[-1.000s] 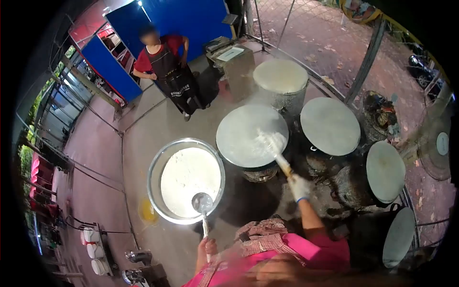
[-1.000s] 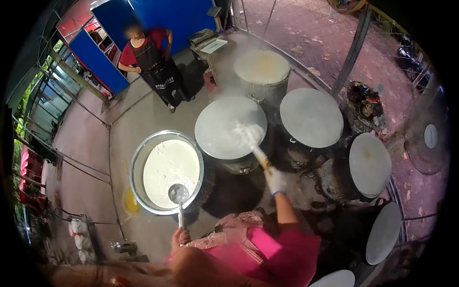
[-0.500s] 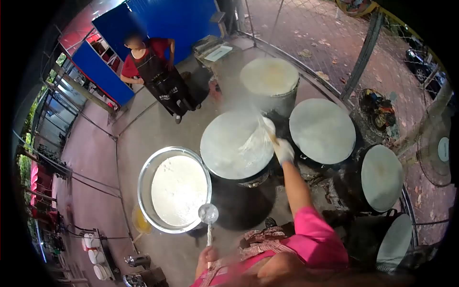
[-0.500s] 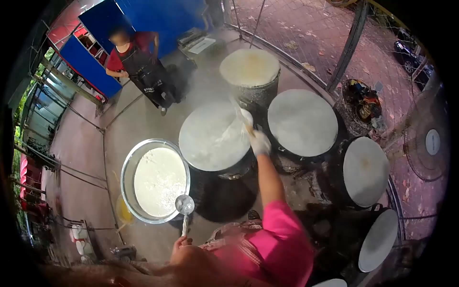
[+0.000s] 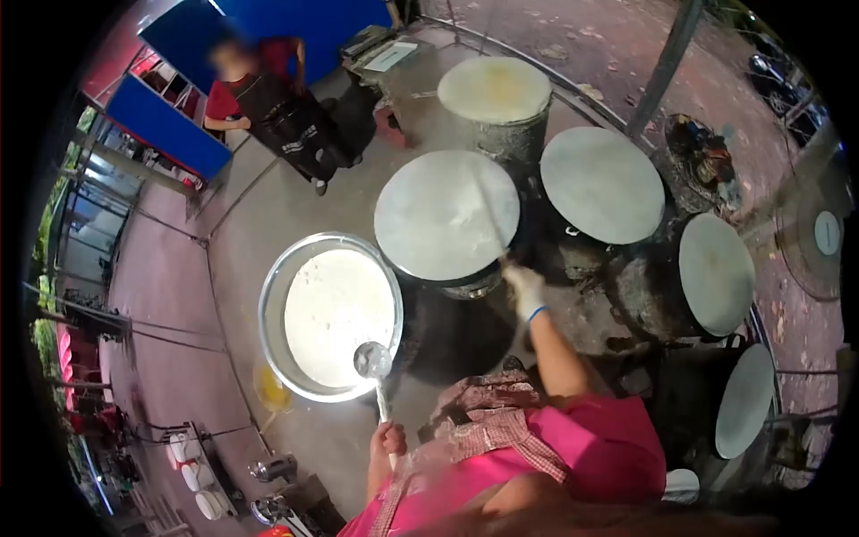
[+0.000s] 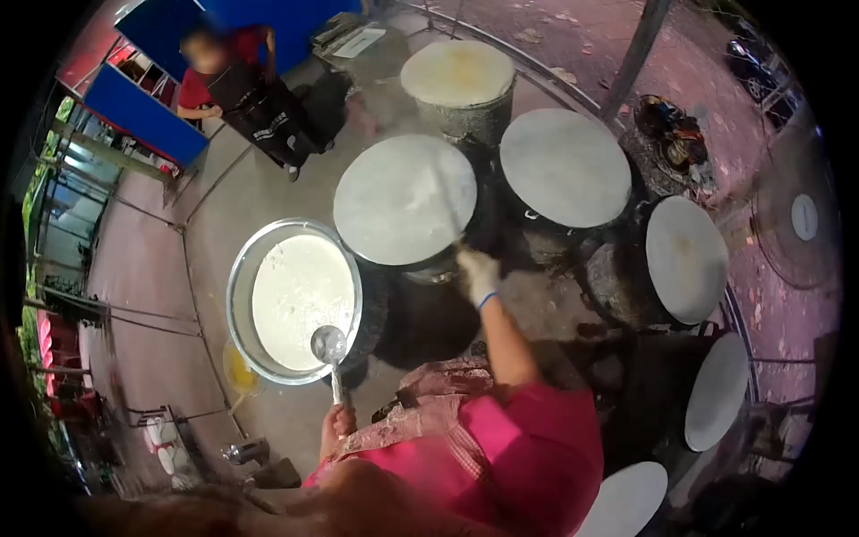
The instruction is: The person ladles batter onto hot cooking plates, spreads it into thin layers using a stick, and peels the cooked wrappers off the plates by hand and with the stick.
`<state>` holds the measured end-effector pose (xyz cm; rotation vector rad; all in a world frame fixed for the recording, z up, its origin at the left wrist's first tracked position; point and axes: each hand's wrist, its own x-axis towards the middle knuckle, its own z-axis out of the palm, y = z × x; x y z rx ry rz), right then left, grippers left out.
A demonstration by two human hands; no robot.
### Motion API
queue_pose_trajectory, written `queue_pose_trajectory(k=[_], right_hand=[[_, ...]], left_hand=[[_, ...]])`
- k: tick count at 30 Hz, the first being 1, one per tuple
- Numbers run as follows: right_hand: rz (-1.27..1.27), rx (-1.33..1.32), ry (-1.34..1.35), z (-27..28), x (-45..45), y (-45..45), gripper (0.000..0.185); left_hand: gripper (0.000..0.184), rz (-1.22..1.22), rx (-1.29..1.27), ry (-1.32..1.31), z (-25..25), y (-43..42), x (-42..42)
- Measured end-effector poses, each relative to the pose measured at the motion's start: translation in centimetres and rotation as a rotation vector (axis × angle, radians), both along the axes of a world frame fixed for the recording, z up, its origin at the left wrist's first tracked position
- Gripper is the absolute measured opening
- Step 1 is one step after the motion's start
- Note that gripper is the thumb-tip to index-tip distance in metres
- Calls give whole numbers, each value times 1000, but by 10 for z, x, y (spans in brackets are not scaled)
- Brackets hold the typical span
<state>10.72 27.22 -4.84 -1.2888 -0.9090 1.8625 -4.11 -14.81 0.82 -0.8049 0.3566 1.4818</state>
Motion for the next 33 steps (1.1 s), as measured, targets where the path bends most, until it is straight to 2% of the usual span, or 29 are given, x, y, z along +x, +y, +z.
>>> queue_pose_trajectory(k=[2,5,6,7,8,9,10,12,13,16,18,19,20,22,24,26,27,28,29,30,32,33], right_hand=[[92,151,-186,-69,-19,-32,32],[259,532,-441,-69,-4,-17,29],[264,487,-513,-44,9,1,33],[157,590,-476,-67,14,31,32],[163,522,-569,-26,19,53,30],[113,659,-742,-28,16,83,29],[61,788,-922,-31,13,105,28],[307,883,-1107,-24,-2,117,27],[348,1054,-1140,-23,-8,108,25],[595,1225,-1091,-11,8,91,24],[694,1030,-1208,12,30,93,30],[570,892,-1219,13,35,94,31],[394,879,-1196,-13,42,97,33],[496,890,-1338,-11,40,74,32],[643,1008,-1310,0,42,55,29],[485,978,-1258,-3,60,51,30],[393,935,-1241,-26,70,55,30],[437,720,-1340,15,68,39,31],[505,719,-1378,9,67,28,32],[569,715,-1421,-2,69,14,34],[641,722,-1338,-11,52,-22,35],[643,753,-1303,-24,41,-34,35]], left_hand=[[29,38,49,-116,-14,-1,-10],[30,60,25,-116,-9,8,-21],[30,64,-24,-24,-1,13,-19],[30,67,-66,74,6,16,-17],[30,70,-106,172,5,18,-18],[29,1,50,44,-5,14,-29],[29,29,37,9,-7,20,-33],[30,93,4,-61,0,32,-38],[31,-73,-30,361,3,39,-39],[32,-28,-258,431,-12,68,-63],[33,-84,-160,333,-18,104,-91],[33,-18,-173,265,-15,126,-97],[34,44,-184,196,-6,152,-100],[34,-116,-42,395,-22,190,-123],[37,-108,4,296,-23,231,-132],[36,-164,-8,331,-8,264,-127],[34,-149,3,313,4,278,-118],[32,-135,18,295,12,288,-108],[22,-103,25,507,-13,298,-107],[16,-64,-115,721,4,311,-85],[20,-101,-182,882,-6,332,-68],[17,-138,-183,853,-19,341,-65]])
